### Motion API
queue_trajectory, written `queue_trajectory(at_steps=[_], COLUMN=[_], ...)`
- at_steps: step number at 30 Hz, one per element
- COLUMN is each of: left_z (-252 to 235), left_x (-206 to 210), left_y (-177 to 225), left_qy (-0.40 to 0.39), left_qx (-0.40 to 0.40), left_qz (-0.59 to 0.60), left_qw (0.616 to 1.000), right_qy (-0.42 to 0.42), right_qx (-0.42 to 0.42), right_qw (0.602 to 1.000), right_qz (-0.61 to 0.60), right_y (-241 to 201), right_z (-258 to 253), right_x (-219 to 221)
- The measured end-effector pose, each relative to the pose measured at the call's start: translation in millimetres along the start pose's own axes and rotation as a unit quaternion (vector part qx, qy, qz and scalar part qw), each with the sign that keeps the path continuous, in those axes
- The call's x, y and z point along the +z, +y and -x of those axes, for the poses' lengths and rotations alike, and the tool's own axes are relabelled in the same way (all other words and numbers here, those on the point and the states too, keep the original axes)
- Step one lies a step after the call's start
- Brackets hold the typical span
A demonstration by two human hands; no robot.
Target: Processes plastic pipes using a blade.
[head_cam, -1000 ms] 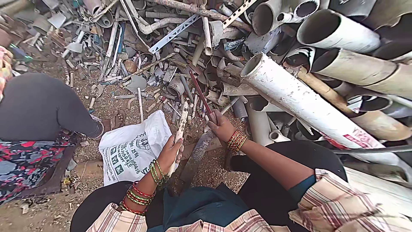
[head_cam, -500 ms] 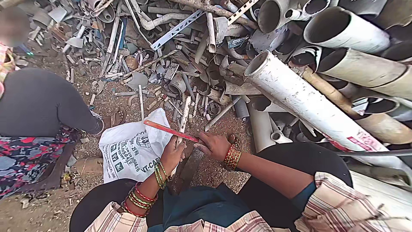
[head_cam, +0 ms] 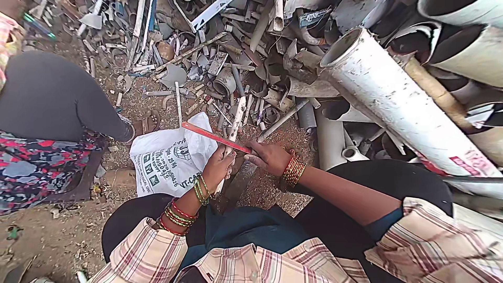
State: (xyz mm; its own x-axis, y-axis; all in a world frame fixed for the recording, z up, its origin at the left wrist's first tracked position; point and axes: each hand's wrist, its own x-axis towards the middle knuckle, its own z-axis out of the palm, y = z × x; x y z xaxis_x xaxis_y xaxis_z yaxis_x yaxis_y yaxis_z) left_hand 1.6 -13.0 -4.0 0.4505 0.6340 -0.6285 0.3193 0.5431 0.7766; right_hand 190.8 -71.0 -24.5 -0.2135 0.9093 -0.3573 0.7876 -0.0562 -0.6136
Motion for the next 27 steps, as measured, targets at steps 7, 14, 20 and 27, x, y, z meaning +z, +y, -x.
queue_trajectory(at_steps=[7,14,20,27], left_z=[2.8,2.2,-1.2,-3.5], left_x=[1.6,-0.2,-8.7,-18.9], left_y=[2.2,3.7,13.4,29.4], left_qy=[-0.043,-0.049,-0.027,0.098], left_qx=[-0.029,-0.018,-0.053,-0.068], left_qz=[0.044,0.091,0.214,0.265], left_qw=[0.998,0.994,0.975,0.957], right_qy=[0.14,0.215,0.197,0.175], right_qx=[0.102,0.165,0.21,0.205], right_qw=[0.976,0.941,0.917,0.924], right_qz=[-0.132,-0.205,-0.275,-0.27], right_y=[23.9,30.0,35.3,32.2], right_z=[-9.9,-7.1,-12.0,-10.7], right_x=[-18.5,-14.3,-14.9,-6.8])
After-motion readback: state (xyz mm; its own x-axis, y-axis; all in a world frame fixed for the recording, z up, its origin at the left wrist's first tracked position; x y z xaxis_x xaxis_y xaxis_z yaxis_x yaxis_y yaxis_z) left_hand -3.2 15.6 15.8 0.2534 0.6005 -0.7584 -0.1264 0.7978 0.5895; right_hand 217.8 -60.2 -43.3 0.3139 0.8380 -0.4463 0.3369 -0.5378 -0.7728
